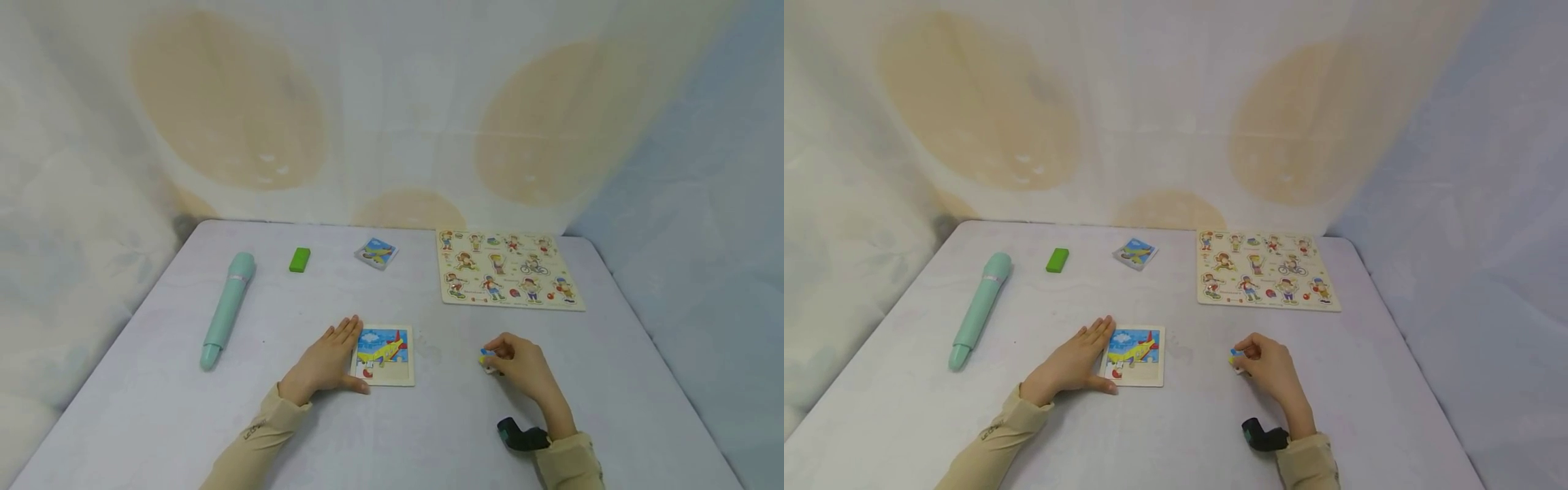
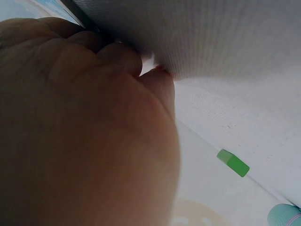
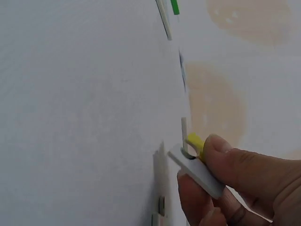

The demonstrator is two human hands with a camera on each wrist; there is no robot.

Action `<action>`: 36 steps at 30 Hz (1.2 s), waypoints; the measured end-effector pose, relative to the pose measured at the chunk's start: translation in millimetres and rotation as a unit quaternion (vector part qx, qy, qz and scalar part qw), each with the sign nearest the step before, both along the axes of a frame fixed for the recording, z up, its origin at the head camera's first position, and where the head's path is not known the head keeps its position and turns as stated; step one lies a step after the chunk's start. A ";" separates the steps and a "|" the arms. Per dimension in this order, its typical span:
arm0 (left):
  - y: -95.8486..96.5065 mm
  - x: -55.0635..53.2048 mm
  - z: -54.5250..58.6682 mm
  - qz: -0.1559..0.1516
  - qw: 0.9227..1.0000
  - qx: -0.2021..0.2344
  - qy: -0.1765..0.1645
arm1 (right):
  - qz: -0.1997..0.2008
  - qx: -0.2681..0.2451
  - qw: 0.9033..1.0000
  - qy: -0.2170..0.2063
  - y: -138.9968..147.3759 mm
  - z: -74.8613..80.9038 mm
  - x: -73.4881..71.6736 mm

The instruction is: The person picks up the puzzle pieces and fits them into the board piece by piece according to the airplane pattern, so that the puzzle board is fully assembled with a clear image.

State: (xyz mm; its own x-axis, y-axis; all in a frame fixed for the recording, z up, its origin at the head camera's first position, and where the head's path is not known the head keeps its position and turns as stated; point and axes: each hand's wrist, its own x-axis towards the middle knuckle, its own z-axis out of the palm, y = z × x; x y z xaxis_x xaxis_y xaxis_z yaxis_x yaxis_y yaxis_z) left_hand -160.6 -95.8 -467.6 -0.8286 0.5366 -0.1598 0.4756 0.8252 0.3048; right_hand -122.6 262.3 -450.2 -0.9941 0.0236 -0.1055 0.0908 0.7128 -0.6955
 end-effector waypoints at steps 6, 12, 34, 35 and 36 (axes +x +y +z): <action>-0.2 0.6 -0.9 0.004 1.000 -0.001 -0.001 | 0.002 -0.040 0.999 -0.016 -14.4 2.7 -12.5; 0.5 0.0 -1.7 0.001 1.000 -0.005 0.002 | 0.023 -0.053 0.998 -0.019 -33.6 2.8 -23.9; 0.5 -0.1 1.8 -0.001 1.000 -0.002 0.005 | 0.106 -0.122 0.986 -0.041 -104.2 -14.9 -31.2; 0.4 0.0 2.3 -0.001 1.000 -0.002 0.005 | 0.109 -0.121 0.986 -0.040 -106.7 -15.0 -30.4; 0.3 0.1 2.3 -0.001 1.000 0.000 0.005 | 0.111 -0.120 0.986 -0.038 -109.0 -15.1 -29.6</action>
